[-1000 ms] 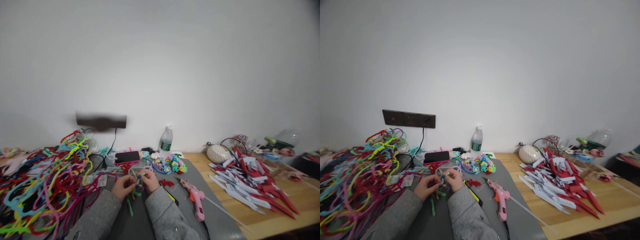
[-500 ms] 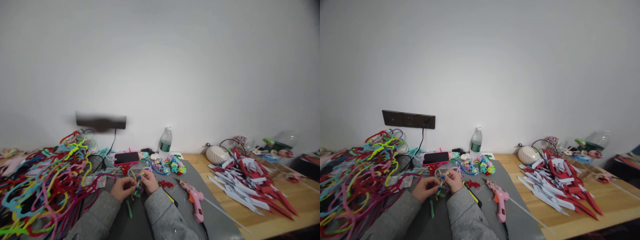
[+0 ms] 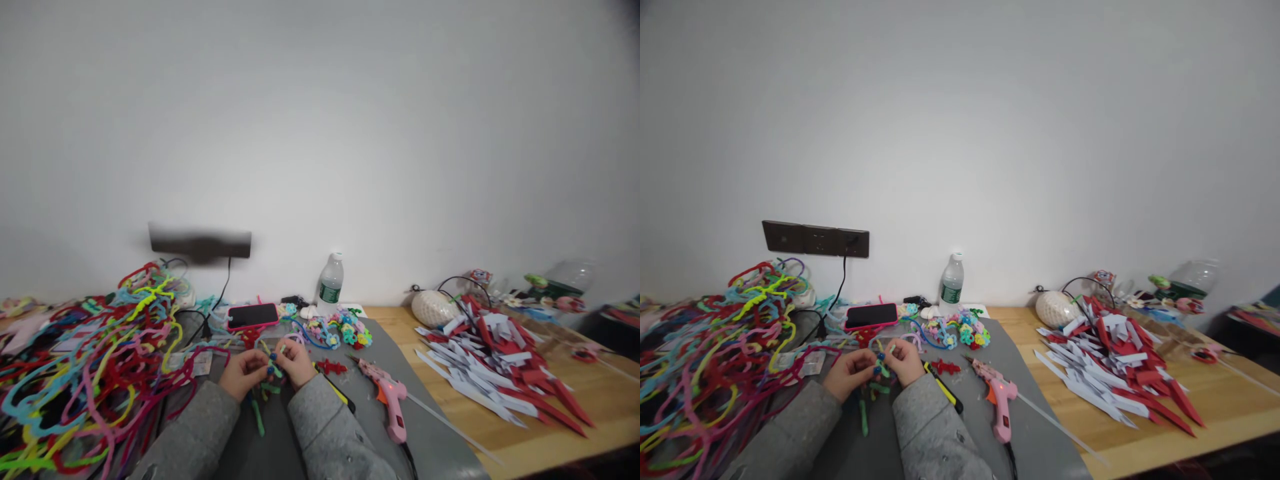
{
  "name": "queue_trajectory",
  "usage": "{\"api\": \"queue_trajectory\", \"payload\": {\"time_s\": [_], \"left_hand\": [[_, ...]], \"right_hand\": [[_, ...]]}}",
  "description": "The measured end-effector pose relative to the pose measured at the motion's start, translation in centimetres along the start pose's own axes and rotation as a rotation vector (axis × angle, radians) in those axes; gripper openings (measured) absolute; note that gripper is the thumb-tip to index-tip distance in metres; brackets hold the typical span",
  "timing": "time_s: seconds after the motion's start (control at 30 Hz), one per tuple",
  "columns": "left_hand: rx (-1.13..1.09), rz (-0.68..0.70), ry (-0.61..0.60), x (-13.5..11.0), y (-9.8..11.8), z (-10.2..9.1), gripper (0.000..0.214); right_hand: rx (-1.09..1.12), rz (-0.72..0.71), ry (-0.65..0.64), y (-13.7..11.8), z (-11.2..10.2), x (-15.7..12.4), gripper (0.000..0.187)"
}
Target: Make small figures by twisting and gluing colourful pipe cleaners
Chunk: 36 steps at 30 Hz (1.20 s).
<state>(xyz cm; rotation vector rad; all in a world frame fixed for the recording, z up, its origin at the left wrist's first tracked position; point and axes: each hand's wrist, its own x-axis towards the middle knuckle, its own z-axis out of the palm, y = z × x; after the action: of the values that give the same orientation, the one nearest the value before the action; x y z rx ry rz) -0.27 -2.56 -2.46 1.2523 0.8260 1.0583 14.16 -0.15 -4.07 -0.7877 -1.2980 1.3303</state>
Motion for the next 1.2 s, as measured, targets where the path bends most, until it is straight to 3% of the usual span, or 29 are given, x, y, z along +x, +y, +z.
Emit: {"api": "queue_trajectory", "payload": {"time_s": [0.43, 0.87, 1.2], "left_hand": [[-0.051, 0.1, 0.128, 0.16, -0.23, 0.18, 0.029], [0.093, 0.149, 0.251, 0.42, -0.12, -0.47, 0.027], [0.046, 0.138, 0.267, 0.51, -0.16, -0.54, 0.034]], "right_hand": [[-0.045, 0.001, 0.013, -0.34, 0.16, -0.07, 0.034], [0.05, 0.021, 0.022, 0.03, 0.03, -0.1, 0.029], [0.109, -0.007, 0.033, 0.0, 0.26, -0.08, 0.024]]}}
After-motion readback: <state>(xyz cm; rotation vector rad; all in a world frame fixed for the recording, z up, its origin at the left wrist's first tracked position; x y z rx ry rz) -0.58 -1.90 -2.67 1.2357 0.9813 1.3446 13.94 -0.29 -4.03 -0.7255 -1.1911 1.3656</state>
